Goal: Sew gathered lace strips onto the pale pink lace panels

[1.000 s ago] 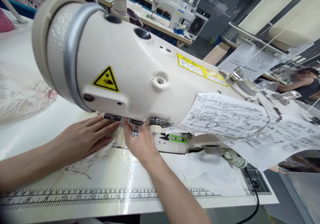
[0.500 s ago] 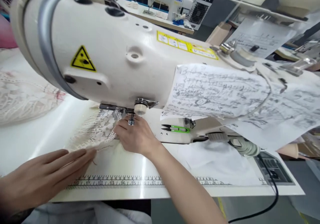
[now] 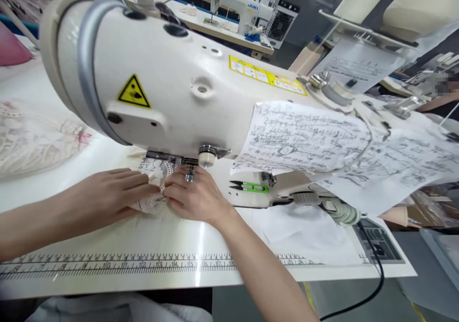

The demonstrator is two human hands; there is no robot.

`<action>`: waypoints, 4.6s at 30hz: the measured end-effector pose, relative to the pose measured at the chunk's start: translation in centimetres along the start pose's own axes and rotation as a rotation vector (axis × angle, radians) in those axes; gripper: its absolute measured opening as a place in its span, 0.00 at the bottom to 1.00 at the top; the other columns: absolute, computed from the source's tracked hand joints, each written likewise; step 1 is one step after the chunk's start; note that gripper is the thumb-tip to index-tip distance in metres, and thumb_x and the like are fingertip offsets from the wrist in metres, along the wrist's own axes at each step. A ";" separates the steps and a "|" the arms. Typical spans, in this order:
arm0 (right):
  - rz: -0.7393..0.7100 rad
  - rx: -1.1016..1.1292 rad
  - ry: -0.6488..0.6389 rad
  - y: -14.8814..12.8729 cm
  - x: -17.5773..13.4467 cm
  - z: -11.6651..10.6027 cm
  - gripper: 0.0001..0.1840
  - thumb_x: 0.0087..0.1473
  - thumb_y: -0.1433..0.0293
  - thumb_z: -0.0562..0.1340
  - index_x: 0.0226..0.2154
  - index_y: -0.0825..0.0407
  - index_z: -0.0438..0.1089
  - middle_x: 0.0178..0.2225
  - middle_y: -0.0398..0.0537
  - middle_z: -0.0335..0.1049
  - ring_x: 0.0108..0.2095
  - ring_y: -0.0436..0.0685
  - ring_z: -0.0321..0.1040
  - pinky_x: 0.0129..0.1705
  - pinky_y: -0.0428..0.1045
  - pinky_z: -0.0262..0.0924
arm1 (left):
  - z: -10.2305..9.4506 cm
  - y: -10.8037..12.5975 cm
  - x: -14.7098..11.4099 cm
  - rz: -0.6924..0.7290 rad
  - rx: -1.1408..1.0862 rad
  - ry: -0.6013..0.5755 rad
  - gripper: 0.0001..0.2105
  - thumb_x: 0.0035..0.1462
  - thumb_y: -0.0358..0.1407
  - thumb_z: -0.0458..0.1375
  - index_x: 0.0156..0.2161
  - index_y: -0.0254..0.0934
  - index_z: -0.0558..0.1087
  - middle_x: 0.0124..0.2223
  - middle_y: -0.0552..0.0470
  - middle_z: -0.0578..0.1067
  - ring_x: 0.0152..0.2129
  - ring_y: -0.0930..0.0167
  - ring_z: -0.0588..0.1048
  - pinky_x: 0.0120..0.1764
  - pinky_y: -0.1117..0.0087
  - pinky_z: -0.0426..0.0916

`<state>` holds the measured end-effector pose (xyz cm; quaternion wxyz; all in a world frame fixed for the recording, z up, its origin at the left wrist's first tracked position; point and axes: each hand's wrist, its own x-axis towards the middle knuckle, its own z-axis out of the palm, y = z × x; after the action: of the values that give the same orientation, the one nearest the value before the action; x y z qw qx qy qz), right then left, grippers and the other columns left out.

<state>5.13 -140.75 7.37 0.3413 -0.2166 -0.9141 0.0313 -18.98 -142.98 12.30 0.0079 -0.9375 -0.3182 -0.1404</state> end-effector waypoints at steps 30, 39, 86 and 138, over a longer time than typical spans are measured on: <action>0.017 0.058 0.033 -0.3 -0.1 0.4 0.11 0.68 0.77 0.60 0.43 0.53 0.78 0.39 0.46 0.83 0.46 0.52 0.79 0.52 0.47 0.75 | 4.9 -0.4 -2.0 0.093 0.021 0.271 0.16 0.67 0.29 0.46 0.49 0.32 0.75 0.53 0.41 0.82 0.52 0.64 0.80 0.53 0.65 0.78; 0.082 -0.029 -0.078 0.3 -1.0 0.5 0.08 0.68 0.71 0.63 0.47 0.48 0.78 0.42 0.47 0.82 0.47 0.55 0.79 0.49 0.49 0.76 | 4.6 -0.1 -1.6 0.094 0.048 0.262 0.15 0.69 0.29 0.45 0.48 0.31 0.75 0.53 0.41 0.82 0.52 0.64 0.80 0.54 0.65 0.77; 0.049 -0.211 0.017 -0.6 0.6 1.8 0.10 0.67 0.80 0.61 0.43 0.53 0.78 0.45 0.45 0.83 0.52 0.53 0.78 0.61 0.51 0.72 | 5.6 -1.4 -1.5 -0.102 0.073 0.224 0.17 0.64 0.26 0.47 0.55 0.33 0.71 0.59 0.38 0.78 0.57 0.59 0.77 0.57 0.59 0.76; 0.132 -0.441 0.000 -1.2 0.8 2.0 0.11 0.65 0.80 0.62 0.42 0.51 0.77 0.44 0.41 0.83 0.46 0.52 0.77 0.49 0.49 0.69 | 3.4 -2.2 0.2 0.101 0.188 0.253 0.17 0.67 0.25 0.46 0.43 0.30 0.79 0.48 0.40 0.84 0.46 0.61 0.84 0.54 0.60 0.79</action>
<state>2.88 -141.36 6.62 0.2830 -0.3455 -0.8826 -0.1470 -19.30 -140.72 8.90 0.1427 -0.9223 -0.2791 -0.2263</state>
